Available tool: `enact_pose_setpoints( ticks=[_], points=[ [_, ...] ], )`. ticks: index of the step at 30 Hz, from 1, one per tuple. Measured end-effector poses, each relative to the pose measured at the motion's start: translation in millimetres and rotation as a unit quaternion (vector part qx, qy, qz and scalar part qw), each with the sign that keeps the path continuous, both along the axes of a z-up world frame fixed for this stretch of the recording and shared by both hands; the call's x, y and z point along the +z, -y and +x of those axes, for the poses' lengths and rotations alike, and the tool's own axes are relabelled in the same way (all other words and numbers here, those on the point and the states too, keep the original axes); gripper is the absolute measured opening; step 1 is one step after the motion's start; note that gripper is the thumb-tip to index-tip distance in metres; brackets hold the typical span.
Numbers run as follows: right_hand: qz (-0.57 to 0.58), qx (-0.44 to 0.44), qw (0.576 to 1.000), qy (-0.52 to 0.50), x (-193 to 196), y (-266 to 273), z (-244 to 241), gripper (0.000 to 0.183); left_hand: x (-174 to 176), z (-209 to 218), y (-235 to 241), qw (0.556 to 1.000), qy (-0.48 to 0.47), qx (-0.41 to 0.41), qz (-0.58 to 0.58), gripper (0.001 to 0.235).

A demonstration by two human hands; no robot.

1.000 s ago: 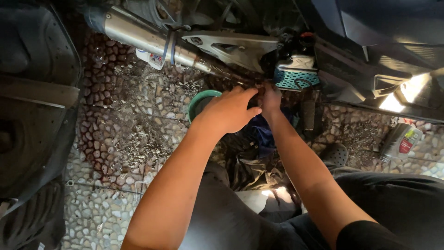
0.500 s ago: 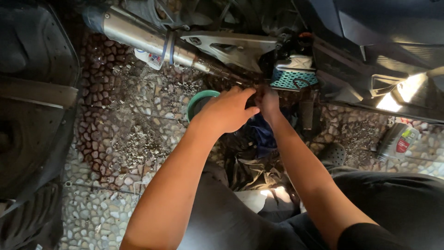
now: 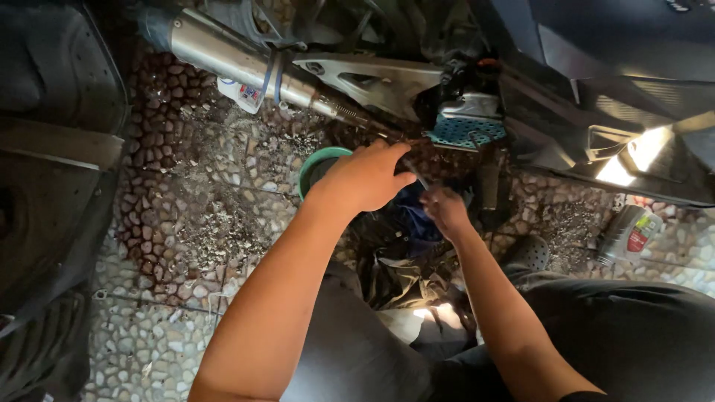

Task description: The person aligns a perforated metal plate onto the motorcycle's engine casing and secures it using a wrench to tighten the bolts. The person is sitting on the ground during the process.

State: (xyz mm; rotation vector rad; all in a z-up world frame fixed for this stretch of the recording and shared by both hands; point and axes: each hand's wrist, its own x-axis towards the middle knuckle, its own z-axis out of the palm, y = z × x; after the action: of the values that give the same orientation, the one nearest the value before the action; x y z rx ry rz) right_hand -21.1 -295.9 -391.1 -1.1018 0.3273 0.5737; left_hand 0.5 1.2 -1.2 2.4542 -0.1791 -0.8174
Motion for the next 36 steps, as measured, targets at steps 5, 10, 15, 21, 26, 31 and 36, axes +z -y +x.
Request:
enact_pose_setpoints(
  ticks=[5,10,15,21,26,31,36],
  points=[
    [-0.081,0.136,0.984,-0.083,101.3,-66.4,-3.3,0.018,-1.5,-1.8,1.7,1.0,0.016,0.004,-0.005,0.062],
    [-0.119,0.108,0.987,-0.027,65.5,-104.8,16.3,0.023,-1.7,-3.8,-0.7,1.0,0.028,0.004,-0.006,0.06],
    [-0.199,0.068,0.97,0.119,38.7,-123.3,52.1,0.032,-9.9,-4.6,-6.5,0.998,0.052,0.013,-0.027,0.054],
    [0.007,-0.058,0.993,0.103,-24.8,-122.1,73.9,0.041,-6.1,-1.7,-7.9,0.999,0.039,0.02,-0.016,0.055],
    [-0.095,-0.017,0.985,0.143,-35.1,-121.1,76.4,0.037,-8.3,2.6,-5.8,0.999,0.033,0.004,-0.003,0.055],
    [-0.198,-0.023,0.976,0.09,-16.5,-127.3,74.9,0.027,2.0,3.5,-6.5,1.0,0.003,0.016,-0.005,0.057],
    [-0.303,-0.034,0.942,0.138,-47.3,-112.6,80.8,0.029,-0.7,1.3,-6.8,1.0,0.021,0.013,-0.008,0.057]
  ],
)
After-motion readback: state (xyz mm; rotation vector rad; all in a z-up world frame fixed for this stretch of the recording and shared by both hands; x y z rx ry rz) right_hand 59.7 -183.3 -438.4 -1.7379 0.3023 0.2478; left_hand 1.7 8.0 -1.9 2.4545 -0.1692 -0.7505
